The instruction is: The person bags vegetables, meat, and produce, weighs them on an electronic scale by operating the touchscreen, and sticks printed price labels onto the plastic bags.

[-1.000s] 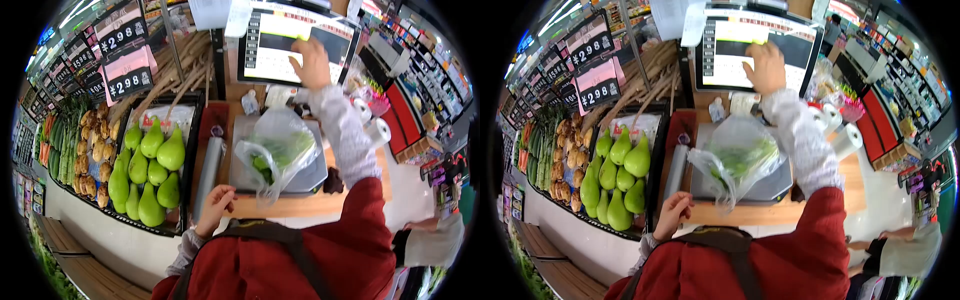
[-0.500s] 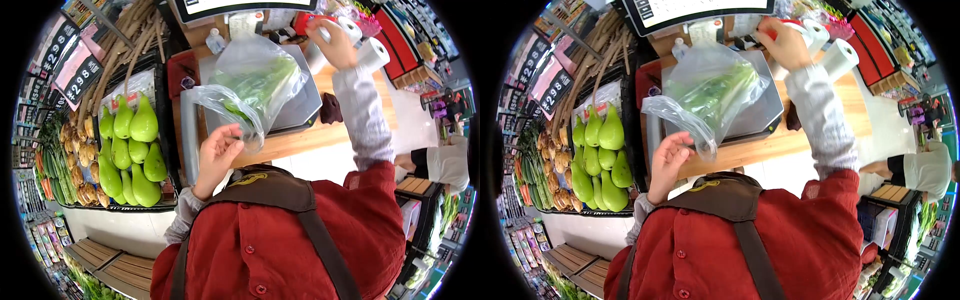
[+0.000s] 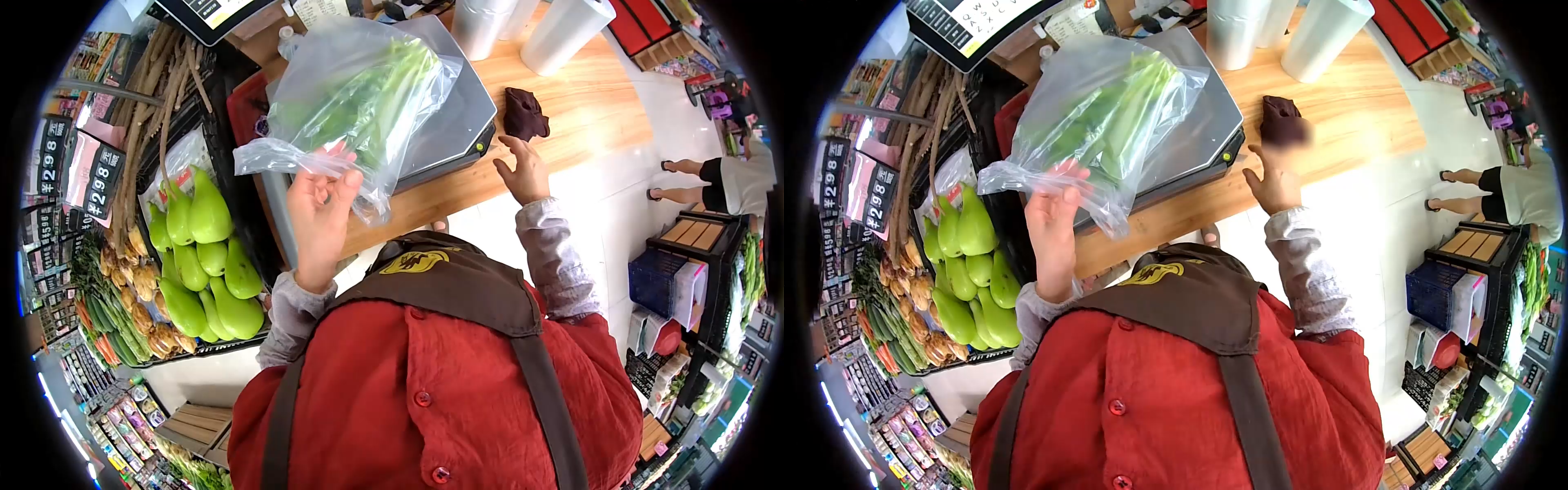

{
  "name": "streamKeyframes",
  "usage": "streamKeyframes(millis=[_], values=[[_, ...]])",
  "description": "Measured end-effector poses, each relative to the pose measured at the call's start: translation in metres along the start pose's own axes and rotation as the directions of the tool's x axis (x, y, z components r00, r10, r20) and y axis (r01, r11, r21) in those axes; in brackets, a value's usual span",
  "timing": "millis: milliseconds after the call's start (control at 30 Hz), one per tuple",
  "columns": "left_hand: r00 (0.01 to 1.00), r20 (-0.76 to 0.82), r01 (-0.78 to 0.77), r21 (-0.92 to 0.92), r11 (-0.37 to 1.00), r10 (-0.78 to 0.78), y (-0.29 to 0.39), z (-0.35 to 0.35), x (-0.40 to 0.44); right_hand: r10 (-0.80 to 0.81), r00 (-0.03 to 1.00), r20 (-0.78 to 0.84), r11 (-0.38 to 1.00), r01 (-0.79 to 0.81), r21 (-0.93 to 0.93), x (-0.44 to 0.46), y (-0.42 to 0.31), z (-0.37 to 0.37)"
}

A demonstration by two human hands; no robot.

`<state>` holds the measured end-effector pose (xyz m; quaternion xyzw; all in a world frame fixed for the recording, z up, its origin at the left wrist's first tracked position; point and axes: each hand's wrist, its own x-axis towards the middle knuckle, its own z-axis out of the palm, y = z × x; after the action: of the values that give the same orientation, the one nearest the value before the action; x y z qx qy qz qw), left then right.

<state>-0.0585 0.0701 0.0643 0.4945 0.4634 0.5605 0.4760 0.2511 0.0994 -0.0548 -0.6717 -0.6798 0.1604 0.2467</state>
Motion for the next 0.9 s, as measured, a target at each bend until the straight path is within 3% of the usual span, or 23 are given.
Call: streamKeyframes(millis=[67,167,233,300,333,367,433,567,633,700,767,800,867,900], values=[[0.999,-0.015,-0.048,0.011,0.999,0.048,0.001,0.002,0.004,-0.017,0.999,-0.046,0.998,0.014,-0.064,0.002,-0.006,0.008],[0.997,-0.026,-0.064,0.084,0.994,0.066,0.006,0.007,0.009,-0.168,0.974,-0.154,0.984,0.156,-0.089,0.004,-0.01,0.026],[0.992,-0.098,0.088,0.128,0.988,-0.075,0.009,0.005,0.013,-0.139,0.985,-0.103,0.988,0.131,-0.083,0.0,-0.008,0.025],[0.994,-0.111,0.019,0.155,0.988,-0.002,0.008,0.0,0.013,-0.03,0.992,0.123,0.994,0.042,-0.098,-0.002,0.0,0.012],[0.994,-0.107,0.028,0.155,0.987,-0.011,0.01,0.0,0.008,0.071,0.947,0.313,0.997,-0.066,-0.026,0.005,-0.006,-0.006],[0.995,-0.102,0.038,0.156,0.987,-0.022,0.012,-0.001,0.005,-0.014,0.905,0.426,0.988,-0.052,0.143,0.016,0.0,-0.02],[0.997,-0.074,0.046,0.125,0.991,-0.037,0.009,-0.002,0.001,0.012,0.883,0.468,0.781,-0.301,0.547,0.039,-0.043,-0.062],[0.989,-0.016,0.145,0.034,0.989,-0.144,0.004,0.004,-0.008,-0.117,0.93,0.35,0.646,-0.196,0.737,0.091,-0.129,-0.109],[0.995,-0.01,0.102,0.015,0.995,-0.102,0.001,0.005,-0.01,-0.113,0.942,0.317,0.593,-0.192,0.782,0.109,-0.168,-0.101],[0.994,0.049,0.091,0.072,0.993,-0.095,-0.001,0.003,-0.012,-0.191,0.902,0.386,0.658,-0.174,0.732,0.131,-0.185,-0.077],[0.998,0.01,0.064,0.042,0.997,-0.064,-0.007,0.003,-0.012,-0.194,0.845,0.498,0.888,-0.064,0.455,0.149,-0.186,-0.046],[0.998,0.021,0.056,0.069,0.996,-0.057,-0.01,0.002,-0.012,-0.196,0.847,0.494,0.889,-0.058,0.453,0.147,-0.181,-0.028],[0.996,0.048,0.067,0.132,0.989,-0.074,-0.019,-0.003,-0.013,-0.35,0.899,0.263,0.936,0.346,0.064,0.142,-0.173,-0.001],[0.997,0.05,0.059,0.126,0.99,-0.066,-0.022,-0.004,-0.013,-0.353,0.899,0.258,0.935,0.35,0.057,0.139,-0.176,-0.002]])
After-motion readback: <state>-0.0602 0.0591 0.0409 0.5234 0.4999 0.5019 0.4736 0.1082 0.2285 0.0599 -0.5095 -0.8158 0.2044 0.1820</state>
